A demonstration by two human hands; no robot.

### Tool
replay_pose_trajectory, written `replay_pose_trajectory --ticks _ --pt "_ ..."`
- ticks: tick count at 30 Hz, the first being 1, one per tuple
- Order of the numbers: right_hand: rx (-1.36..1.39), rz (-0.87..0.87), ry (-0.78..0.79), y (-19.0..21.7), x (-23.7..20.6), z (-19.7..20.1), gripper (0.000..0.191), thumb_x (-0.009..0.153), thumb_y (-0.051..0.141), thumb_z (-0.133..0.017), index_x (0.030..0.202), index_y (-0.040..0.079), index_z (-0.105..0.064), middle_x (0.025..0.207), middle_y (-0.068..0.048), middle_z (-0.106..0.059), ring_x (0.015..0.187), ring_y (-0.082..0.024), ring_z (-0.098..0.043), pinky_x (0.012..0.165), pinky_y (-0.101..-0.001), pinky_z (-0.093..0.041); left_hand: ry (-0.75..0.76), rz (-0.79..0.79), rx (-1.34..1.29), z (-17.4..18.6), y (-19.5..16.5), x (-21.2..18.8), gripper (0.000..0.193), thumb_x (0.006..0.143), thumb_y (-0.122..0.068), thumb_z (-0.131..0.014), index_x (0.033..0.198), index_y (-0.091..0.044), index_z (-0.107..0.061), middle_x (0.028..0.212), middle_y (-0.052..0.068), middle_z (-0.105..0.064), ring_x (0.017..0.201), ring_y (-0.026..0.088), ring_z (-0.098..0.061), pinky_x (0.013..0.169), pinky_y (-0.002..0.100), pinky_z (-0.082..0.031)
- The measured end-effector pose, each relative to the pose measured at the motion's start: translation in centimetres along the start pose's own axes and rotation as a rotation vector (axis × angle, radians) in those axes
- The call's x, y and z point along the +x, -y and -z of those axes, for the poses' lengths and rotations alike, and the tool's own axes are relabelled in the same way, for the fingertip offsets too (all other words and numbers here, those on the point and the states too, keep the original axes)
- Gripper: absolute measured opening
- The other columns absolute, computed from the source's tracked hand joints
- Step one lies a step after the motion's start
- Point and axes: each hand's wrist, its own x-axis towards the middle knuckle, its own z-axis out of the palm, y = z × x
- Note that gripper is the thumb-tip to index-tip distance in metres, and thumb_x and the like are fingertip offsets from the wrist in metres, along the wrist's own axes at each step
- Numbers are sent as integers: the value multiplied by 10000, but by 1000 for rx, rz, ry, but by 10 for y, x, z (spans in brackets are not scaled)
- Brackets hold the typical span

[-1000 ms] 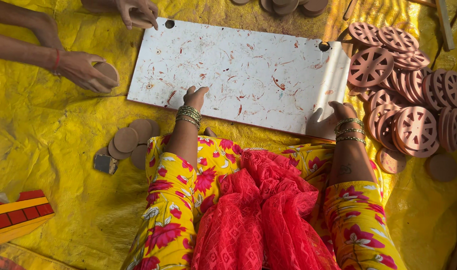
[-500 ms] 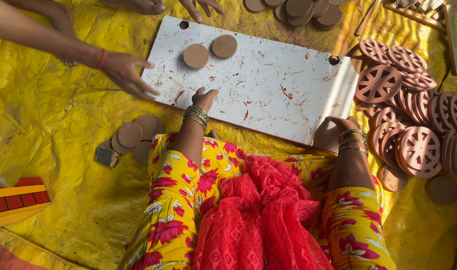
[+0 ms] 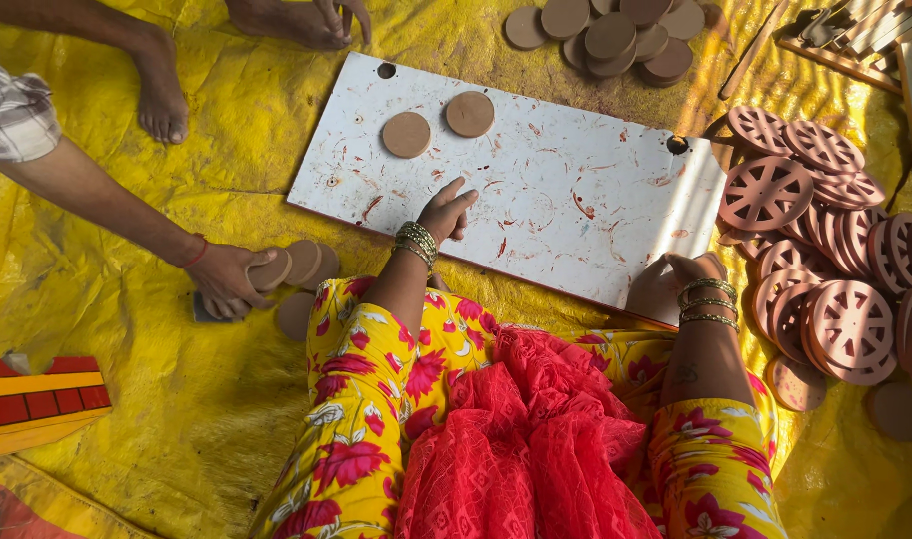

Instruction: The person sits on the ground sorting through wooden discs and wheel-shaped cutouts, rubbing and sanding their surfaces by hand and with a small block. They then pull a white board close, place a wheel cutout on it, and spread a dark paste onto the wheel using a small spatula-like tool from a container.

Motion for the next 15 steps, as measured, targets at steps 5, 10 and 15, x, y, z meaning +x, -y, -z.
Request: replay_pose_trajectory --ticks 5,10,15 --pt "-39 -11 -17 1 3 -2 452 856 373 -776 990 -58 -743 895 -184 -764 792 -271 -743 742 -420 -583 170 -65 -3 -11 8 3 856 903 -371 -722 1609 -107 -315 605 -46 -472 496 55 -446 468 258 -484" --pt "-58 -9 -42 0 0 -3 583 855 394 -775 1191 -70 -665 1093 -243 -729 953 -340 -730 834 -449 -575 247 -83 -25 -20 16 8 876 901 -356 -733 1625 -97 -313 602 -54 -446 490 53 -431 486 261 -482" --pt "-41 54 -96 -1 -6 -5 801 864 433 -794 1404 -79 -496 1306 -311 -643 1149 -400 -670 952 -472 -540 238 -85 -39 -22 14 12 900 888 -305 -750 1625 -90 -282 621 -48 -487 491 57 -447 462 260 -456"
